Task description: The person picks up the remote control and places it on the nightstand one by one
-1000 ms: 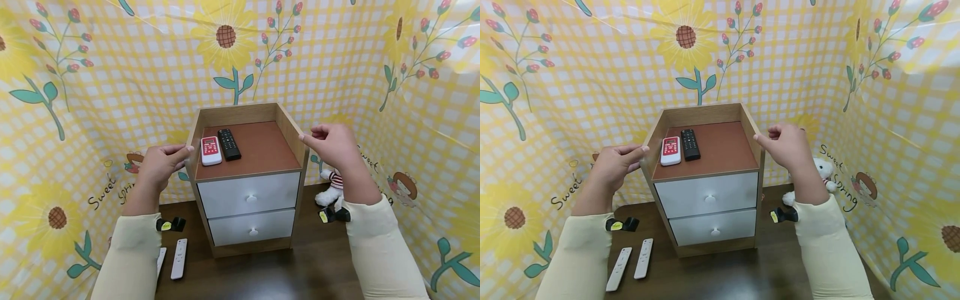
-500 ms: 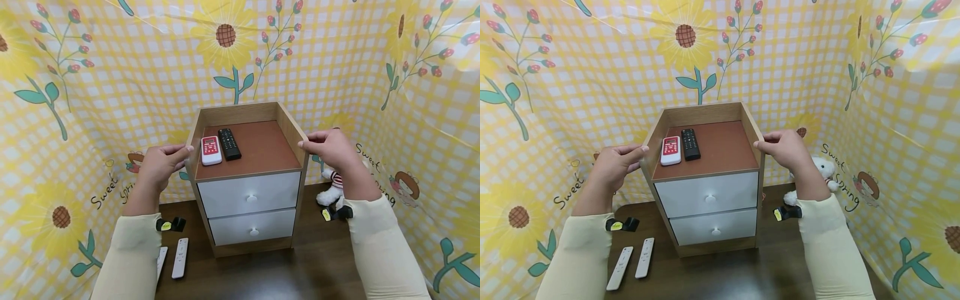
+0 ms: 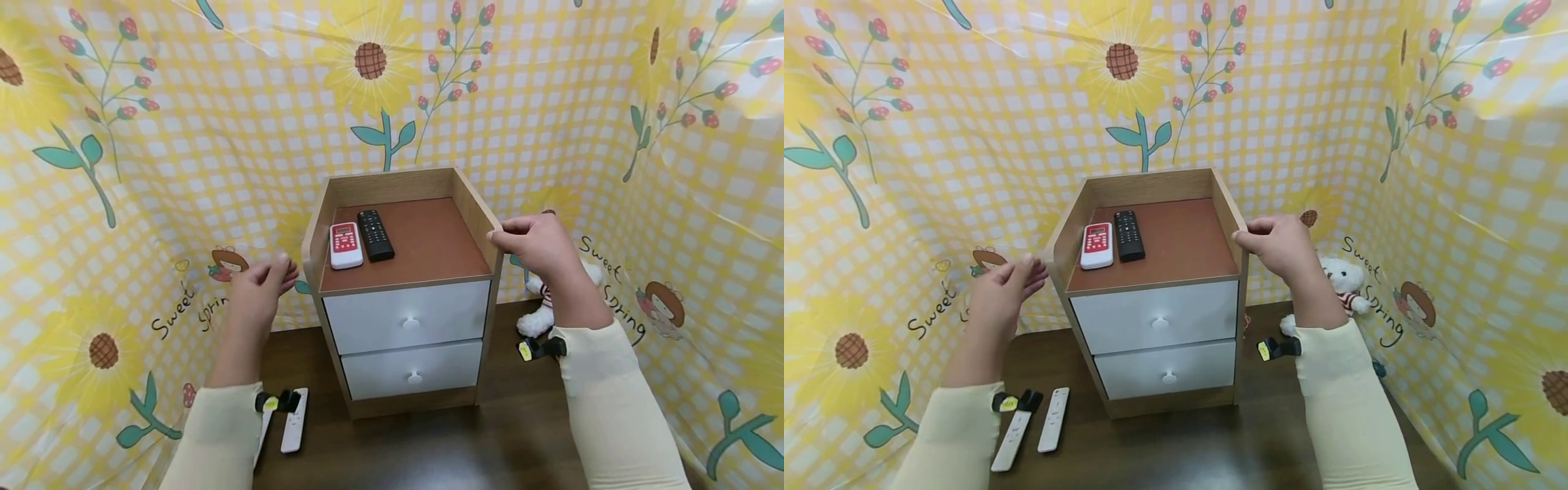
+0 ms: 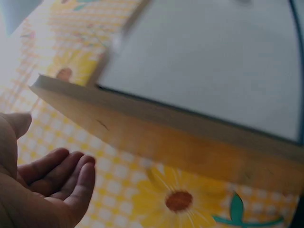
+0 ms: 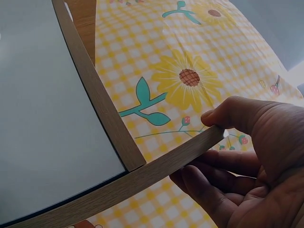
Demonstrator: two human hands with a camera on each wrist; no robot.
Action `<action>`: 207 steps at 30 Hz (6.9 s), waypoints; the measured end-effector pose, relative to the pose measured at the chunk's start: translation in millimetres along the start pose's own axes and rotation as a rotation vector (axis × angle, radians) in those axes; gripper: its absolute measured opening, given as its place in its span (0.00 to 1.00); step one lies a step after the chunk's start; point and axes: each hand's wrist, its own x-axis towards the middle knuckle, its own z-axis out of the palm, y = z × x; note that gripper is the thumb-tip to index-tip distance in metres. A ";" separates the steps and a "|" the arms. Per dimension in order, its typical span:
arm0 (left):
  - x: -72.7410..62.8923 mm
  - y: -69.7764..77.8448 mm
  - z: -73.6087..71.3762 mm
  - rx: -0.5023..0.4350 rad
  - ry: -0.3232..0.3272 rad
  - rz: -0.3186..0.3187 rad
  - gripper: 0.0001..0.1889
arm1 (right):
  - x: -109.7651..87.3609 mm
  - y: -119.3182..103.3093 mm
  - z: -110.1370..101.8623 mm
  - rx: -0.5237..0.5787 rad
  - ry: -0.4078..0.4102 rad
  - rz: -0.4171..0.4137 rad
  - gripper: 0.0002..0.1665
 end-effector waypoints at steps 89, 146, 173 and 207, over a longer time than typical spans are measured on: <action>-56.3 -171.2 7.7 0.344 0.653 -0.165 0.25 | 11.5 6.9 0.5 0.025 0.008 -0.025 0.29; 2.4 89.4 191.0 0.451 0.309 0.194 0.24 | 10.1 10.2 -1.8 0.008 0.000 -0.035 0.31; 13.5 73.3 210.0 0.776 0.247 0.210 0.27 | 9.8 9.1 0.4 0.041 -0.002 -0.019 0.31; -31.4 46.0 156.6 0.318 0.389 0.753 0.18 | 8.0 7.0 1.2 0.043 -0.012 0.001 0.34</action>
